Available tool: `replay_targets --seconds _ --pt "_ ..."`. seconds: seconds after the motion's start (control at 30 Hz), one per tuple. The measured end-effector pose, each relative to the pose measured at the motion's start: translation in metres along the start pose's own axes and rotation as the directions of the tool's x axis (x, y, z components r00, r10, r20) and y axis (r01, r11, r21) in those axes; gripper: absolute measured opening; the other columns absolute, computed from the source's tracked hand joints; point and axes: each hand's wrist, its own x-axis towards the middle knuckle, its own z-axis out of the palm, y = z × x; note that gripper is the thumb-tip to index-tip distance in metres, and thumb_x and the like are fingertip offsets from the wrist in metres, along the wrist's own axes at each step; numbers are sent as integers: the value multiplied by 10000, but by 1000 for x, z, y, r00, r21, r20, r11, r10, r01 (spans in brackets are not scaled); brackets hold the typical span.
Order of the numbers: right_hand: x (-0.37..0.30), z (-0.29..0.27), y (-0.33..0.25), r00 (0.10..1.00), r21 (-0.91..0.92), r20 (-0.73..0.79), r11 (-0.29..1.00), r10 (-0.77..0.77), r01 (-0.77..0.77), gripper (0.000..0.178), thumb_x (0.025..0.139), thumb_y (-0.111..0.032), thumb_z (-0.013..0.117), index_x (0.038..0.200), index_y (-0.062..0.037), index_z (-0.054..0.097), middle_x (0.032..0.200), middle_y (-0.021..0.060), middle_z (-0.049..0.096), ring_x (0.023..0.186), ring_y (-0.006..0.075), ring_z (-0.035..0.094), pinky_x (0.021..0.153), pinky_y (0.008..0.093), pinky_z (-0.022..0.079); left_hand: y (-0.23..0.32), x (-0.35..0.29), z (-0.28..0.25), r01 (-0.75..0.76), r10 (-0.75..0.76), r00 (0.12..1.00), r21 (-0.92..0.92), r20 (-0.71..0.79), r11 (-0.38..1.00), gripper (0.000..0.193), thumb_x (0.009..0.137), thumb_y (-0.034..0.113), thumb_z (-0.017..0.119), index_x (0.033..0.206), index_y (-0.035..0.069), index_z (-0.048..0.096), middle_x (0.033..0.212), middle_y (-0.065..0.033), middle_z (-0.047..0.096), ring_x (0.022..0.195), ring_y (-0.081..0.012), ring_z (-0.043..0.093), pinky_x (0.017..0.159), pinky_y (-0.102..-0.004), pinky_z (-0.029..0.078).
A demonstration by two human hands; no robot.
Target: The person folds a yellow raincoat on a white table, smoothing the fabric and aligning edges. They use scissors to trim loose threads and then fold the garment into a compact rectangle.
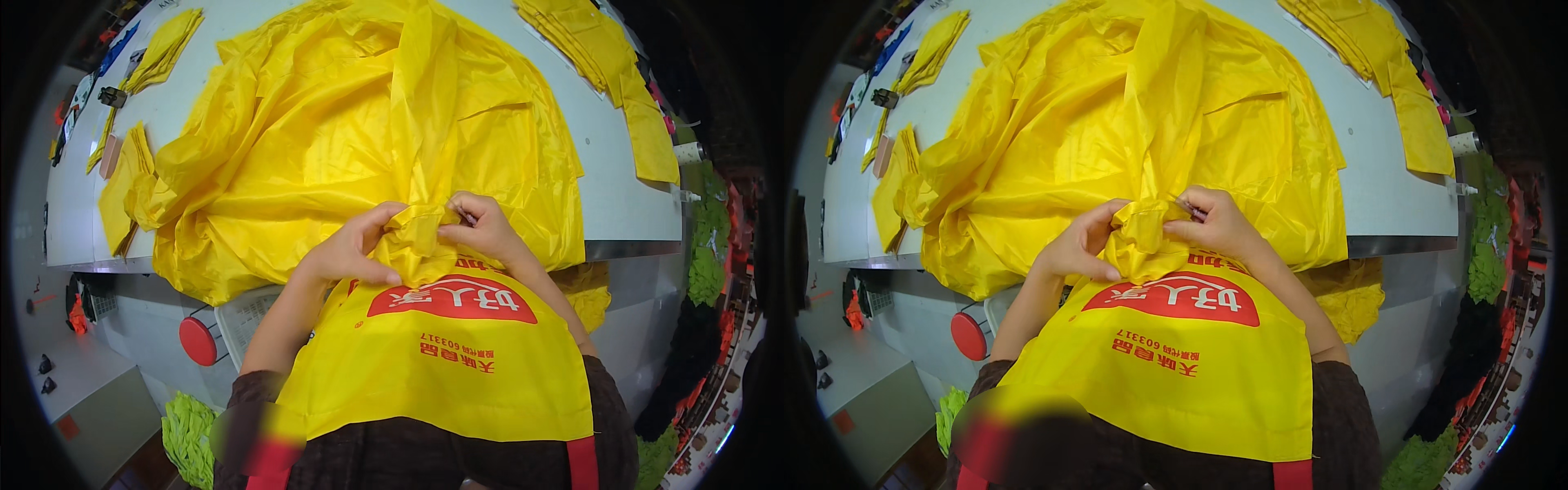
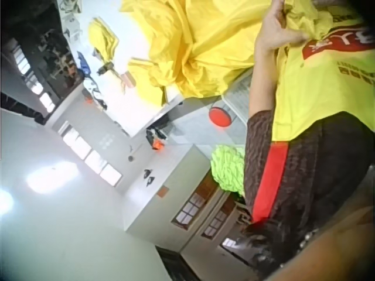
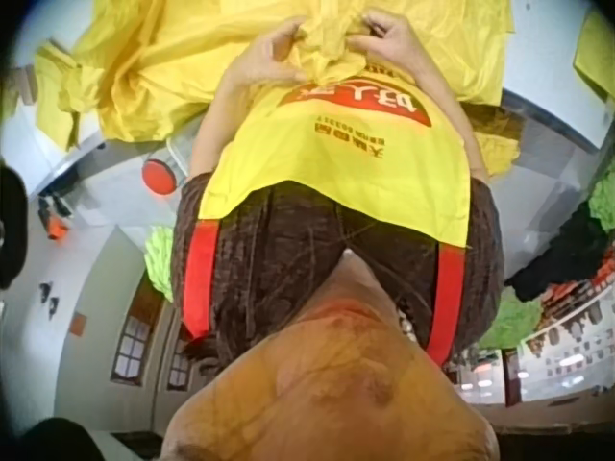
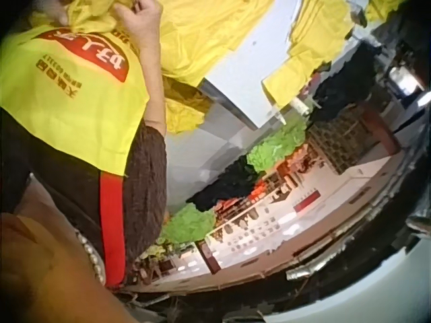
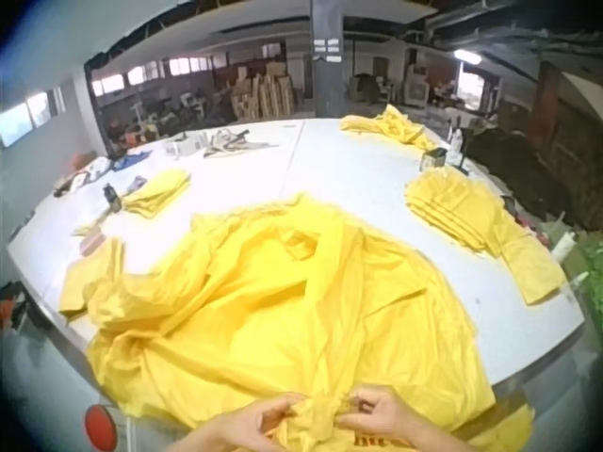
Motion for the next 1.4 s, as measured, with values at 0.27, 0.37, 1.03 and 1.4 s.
replay_targets --seconds 0.27,0.37,1.03,1.4 --pt "23 9 -28 993 -141 -75 987 -86 75 242 712 -170 735 767 -26 548 606 18 467 560 80 430 510 262 358 -13 -7 -5 243 38 864 482 -502 842 386 611 118 722 949 8 570 814 -47 561 761 -129 520 701 -259 432" --pt "22 21 -46 997 370 56 926 52 -69 259 719 -175 726 805 -37 524 608 6 439 583 83 444 529 268 374 -11 12 -11 101 341 732 589 -589 802 202 656 57 666 805 3 540 681 -9 529 624 -99 490 581 -232 417" --pt "-5 27 4 714 -611 -465 774 -523 169 143 689 50 523 783 -57 528 697 97 556 618 273 574 535 351 466 -5 11 -40 99 718 652 966 -244 238 169 564 -100 471 672 23 429 616 -150 426 567 -306 444 507 -353 370" --pt "-87 -1 43 810 -621 -500 779 -306 -89 136 770 -23 582 906 -13 588 817 155 606 717 274 610 631 328 491 193 -235 -289 174 672 205 702 -712 691 313 872 158 481 1131 -14 519 1054 -156 577 946 -257 573 796 -316 483"
